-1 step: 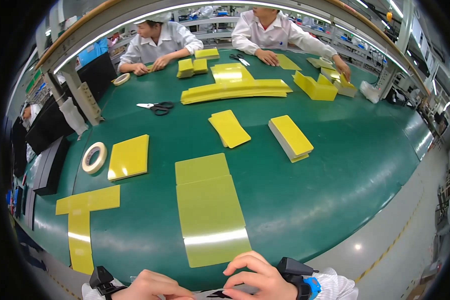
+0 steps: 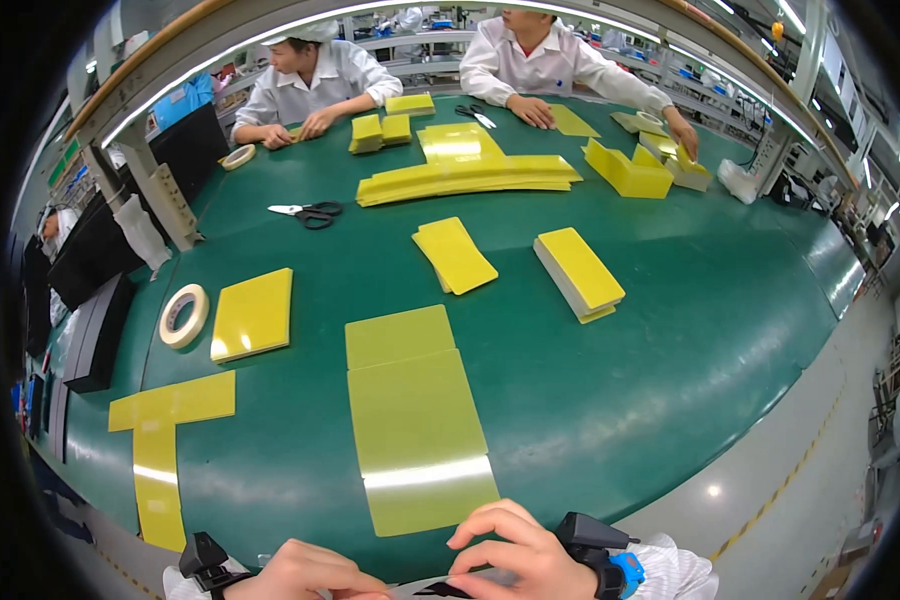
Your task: The person cuts pieces of tape with scissors and uses them to join three green panels together on a table, pressing down on the seams by hand.
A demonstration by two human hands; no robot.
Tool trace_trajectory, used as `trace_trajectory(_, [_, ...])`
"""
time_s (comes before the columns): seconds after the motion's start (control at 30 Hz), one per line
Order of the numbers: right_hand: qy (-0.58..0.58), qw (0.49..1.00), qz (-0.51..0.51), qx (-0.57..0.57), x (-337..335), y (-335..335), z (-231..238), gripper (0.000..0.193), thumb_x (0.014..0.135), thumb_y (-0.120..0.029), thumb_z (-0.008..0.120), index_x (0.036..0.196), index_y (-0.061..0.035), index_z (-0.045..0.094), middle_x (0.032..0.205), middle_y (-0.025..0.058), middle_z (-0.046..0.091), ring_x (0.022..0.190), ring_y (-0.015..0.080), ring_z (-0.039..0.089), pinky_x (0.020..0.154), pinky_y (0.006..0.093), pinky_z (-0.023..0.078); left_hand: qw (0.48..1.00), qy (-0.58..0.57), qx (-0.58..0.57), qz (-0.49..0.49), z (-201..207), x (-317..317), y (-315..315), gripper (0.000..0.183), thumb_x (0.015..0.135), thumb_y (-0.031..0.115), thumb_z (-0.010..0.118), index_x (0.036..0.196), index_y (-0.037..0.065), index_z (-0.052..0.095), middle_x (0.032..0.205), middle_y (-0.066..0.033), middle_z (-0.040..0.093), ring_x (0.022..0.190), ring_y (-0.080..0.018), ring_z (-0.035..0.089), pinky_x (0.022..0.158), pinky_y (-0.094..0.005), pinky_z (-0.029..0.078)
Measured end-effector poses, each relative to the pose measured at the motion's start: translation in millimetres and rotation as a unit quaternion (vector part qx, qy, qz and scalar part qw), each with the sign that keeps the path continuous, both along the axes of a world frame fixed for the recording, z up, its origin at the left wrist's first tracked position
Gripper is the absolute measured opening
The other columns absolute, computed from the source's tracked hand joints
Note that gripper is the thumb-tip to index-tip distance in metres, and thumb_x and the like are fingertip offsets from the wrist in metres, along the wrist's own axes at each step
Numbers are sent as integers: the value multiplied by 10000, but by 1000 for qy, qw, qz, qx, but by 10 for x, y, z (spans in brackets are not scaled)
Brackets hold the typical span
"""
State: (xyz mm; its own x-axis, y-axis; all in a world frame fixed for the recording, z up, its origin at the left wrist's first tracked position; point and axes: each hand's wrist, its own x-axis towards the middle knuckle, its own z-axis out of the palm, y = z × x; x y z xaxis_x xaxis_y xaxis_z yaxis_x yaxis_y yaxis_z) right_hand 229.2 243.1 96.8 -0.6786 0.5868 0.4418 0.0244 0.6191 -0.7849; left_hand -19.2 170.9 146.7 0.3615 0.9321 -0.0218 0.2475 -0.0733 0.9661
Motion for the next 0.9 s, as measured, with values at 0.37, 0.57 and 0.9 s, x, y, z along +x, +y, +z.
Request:
trace_trajectory(0.37, [-79, 996, 8, -51, -114, 639, 13, 100, 761, -62, 735, 810, -62, 648, 1021, 89, 576, 965, 264, 545, 843, 349, 428, 991, 53, -33, 122, -285, 43, 549, 147, 804, 104, 725, 783, -36, 689, 525, -73, 540, 441, -121, 471, 436, -283, 357])
trace_trajectory(0.57, [-67, 998, -13, 8, -259, 792, -198, 91, 752, -44, 723, 794, -65, 644, 975, 74, 558, 909, 237, 526, 797, 337, 418, 965, 217, 50, 137, -385, -67, 763, 182, 764, 176, 698, 699, 6, 677, 570, -80, 572, 434, -186, 527, 429, -311, 380])
trace_trajectory(0.9, [-72, 993, 4, -95, -225, 937, -232, 88, 792, -110, 743, 816, -63, 673, 1003, 74, 565, 921, 219, 506, 792, 324, 405, 961, 194, 123, 155, -645, -153, 838, 126, 764, 152, 698, 801, 33, 676, 1151, -137, 551, 1050, -308, 463, 879, -391, 405])
